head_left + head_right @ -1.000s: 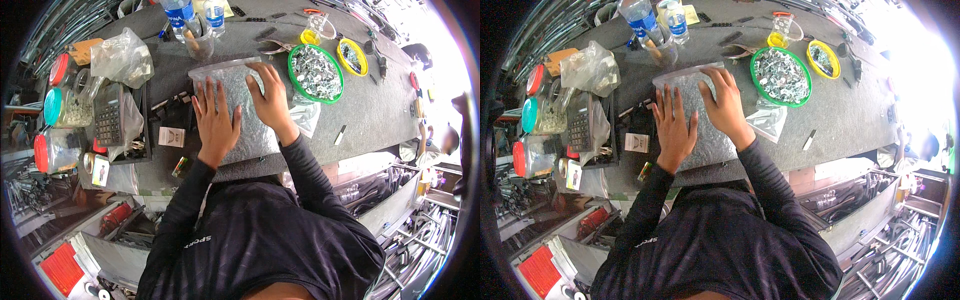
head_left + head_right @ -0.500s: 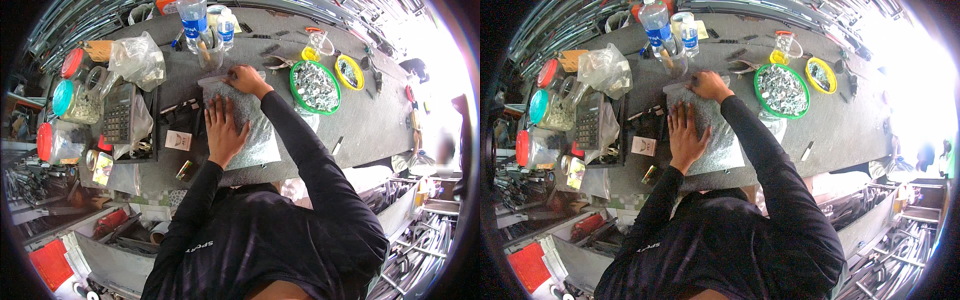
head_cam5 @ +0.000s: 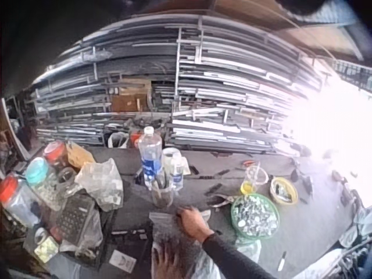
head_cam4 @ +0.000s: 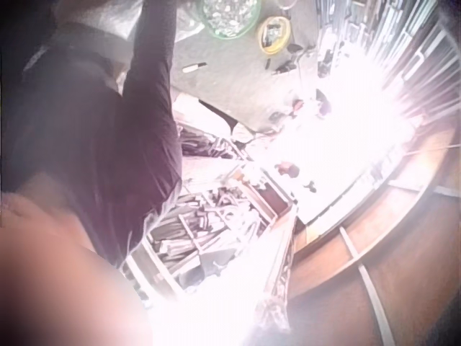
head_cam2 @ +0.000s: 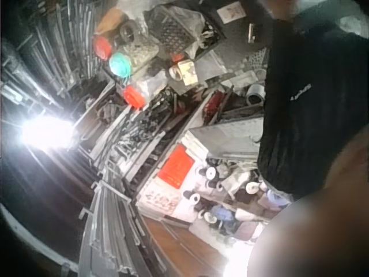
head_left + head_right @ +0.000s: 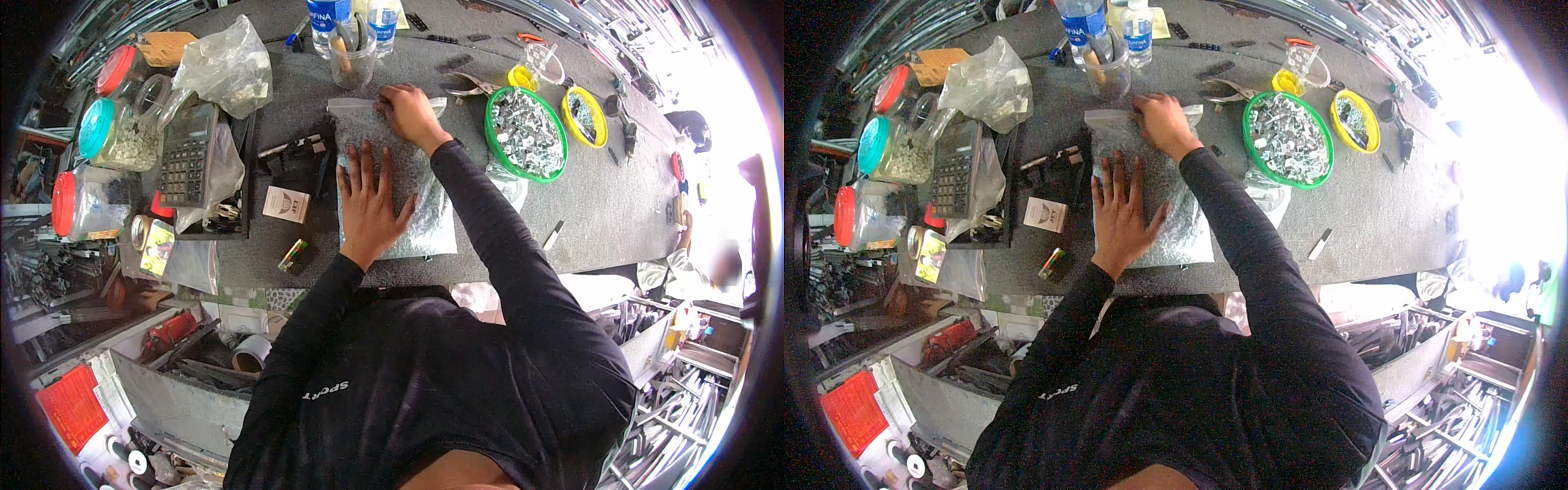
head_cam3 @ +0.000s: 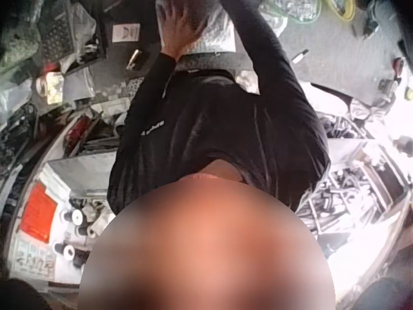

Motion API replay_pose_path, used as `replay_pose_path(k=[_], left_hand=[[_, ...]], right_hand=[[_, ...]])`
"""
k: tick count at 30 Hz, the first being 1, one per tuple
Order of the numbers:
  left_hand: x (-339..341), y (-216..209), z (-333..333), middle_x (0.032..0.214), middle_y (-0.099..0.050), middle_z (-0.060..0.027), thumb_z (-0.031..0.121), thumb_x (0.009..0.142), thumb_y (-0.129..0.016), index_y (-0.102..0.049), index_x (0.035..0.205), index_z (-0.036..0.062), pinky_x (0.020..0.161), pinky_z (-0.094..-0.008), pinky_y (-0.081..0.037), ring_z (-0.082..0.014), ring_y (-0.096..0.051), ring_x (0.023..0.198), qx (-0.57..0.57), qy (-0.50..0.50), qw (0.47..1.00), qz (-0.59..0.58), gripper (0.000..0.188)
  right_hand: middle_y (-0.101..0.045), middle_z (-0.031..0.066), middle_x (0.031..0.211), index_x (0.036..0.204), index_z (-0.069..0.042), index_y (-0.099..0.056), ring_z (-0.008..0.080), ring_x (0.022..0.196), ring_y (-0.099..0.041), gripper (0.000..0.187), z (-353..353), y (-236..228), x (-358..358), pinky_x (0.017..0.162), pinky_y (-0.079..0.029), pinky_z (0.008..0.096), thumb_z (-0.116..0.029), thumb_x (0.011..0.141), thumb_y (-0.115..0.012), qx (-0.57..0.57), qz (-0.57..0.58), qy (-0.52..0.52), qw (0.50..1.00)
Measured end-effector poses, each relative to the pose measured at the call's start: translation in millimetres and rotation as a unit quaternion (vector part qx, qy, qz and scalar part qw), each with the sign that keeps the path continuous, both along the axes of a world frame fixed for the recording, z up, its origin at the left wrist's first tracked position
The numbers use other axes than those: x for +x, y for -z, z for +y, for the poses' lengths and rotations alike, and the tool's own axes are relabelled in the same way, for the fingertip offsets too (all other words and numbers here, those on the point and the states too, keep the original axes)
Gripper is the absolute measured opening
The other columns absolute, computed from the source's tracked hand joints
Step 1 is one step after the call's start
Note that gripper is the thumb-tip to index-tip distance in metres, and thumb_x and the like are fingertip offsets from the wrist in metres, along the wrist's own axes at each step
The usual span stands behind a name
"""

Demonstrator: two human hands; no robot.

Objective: The person sits at a cluttered workbench and transfers small light-blue beads from a large plastic bag into a smaller zip-top bag. They open and close the bags, pour the beads, and seal the smaller bag before placing it on the table.

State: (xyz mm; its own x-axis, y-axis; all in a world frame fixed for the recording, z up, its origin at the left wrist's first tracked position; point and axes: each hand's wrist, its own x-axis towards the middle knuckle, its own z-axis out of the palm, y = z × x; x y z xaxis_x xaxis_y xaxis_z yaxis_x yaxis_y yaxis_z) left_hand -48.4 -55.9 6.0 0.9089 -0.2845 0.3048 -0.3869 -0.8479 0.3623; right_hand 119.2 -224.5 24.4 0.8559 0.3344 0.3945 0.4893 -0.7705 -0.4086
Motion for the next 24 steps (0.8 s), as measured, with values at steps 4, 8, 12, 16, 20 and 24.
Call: replay_pose_path(k=[4,8,12,16,20,24], left_hand=[[-2.0,-2.6,2.9,0.183,-0.024,-0.0332,0.063,0.106,-0.06,-0.036,0.176,0.0041,0.134,-0.0726,-0.015,-0.0529,-0.016,0.172,0.039,0.013,0.997,0.071,0.095],[-3.5,0.2,5.1,0.183,-0.023,-0.0329,0.062,0.106,-0.061,-0.036,0.176,0.0041,0.134,-0.0735,-0.016,-0.0549,-0.019,0.17,0.006,0.019,1.0,0.015,0.094],[-13.2,2.7,17.1,0.184,-0.022,-0.0325,0.055,0.108,-0.064,-0.031,0.177,0.0014,0.135,-0.0722,-0.016,-0.0551,-0.018,0.17,-0.044,0.045,0.997,0.044,0.093],[-34.8,8.6,32.5,0.184,-0.02,-0.0343,0.048,0.109,-0.066,-0.024,0.174,-0.0107,0.137,-0.0656,-0.017,-0.0535,-0.018,0.171,-0.041,0.032,0.992,0.117,0.097],[-40.9,16.9,33.7,0.183,-0.015,-0.0379,0.051,0.11,-0.061,-0.017,0.174,-0.014,0.139,-0.0633,-0.014,-0.052,-0.014,0.172,-0.062,0.024,0.996,0.056,0.101],[-39.6,20.5,34.3,0.183,-0.014,-0.0377,0.05,0.11,-0.06,-0.014,0.174,-0.0144,0.139,-0.0634,-0.013,-0.0529,-0.012,0.172,-0.053,0.037,0.997,0.053,0.102]], right_hand=[[-0.075,0.0184,0.108,0.109,-0.006,-0.073,0.0445,0.113,-0.07,0.018,-4.1,16.7,-6.4,0.099,-0.054,0.0556,-0.019,0.097,-0.077,0.042,0.003,-0.006,0.999],[-0.074,0.0121,0.125,0.117,-0.01,-0.075,0.039,0.127,-0.063,0.024,10.0,0.8,17.5,0.102,-0.05,0.0533,-0.017,0.095,-0.081,-0.056,-0.017,0.167,0.984],[-0.075,0.0132,0.134,0.119,-0.006,-0.076,0.0438,0.135,-0.061,0.022,17.7,-38.3,32.2,0.112,-0.048,0.0574,-0.015,0.099,-0.078,0.165,-0.165,0.091,0.968],[-0.061,0.0245,0.157,0.149,-0.004,-0.065,0.0488,0.154,-0.048,0.054,27.4,-34.9,-42.1,0.126,-0.037,0.062,-0.039,0.107,-0.068,0.035,-0.104,0.093,0.99],[-0.041,0.0299,0.176,0.166,0.0,-0.049,0.0527,0.168,-0.03,0.082,48.9,-16.2,-82.4,0.136,-0.021,0.0682,-0.061,0.112,-0.053,-0.046,0.078,0.117,0.989],[-0.039,0.0292,0.178,0.169,0.001,-0.046,0.0542,0.167,-0.03,0.088,47.9,-12.2,-82.4,0.136,-0.017,0.0694,-0.066,0.112,-0.05,-0.027,-0.059,0.122,0.99]])
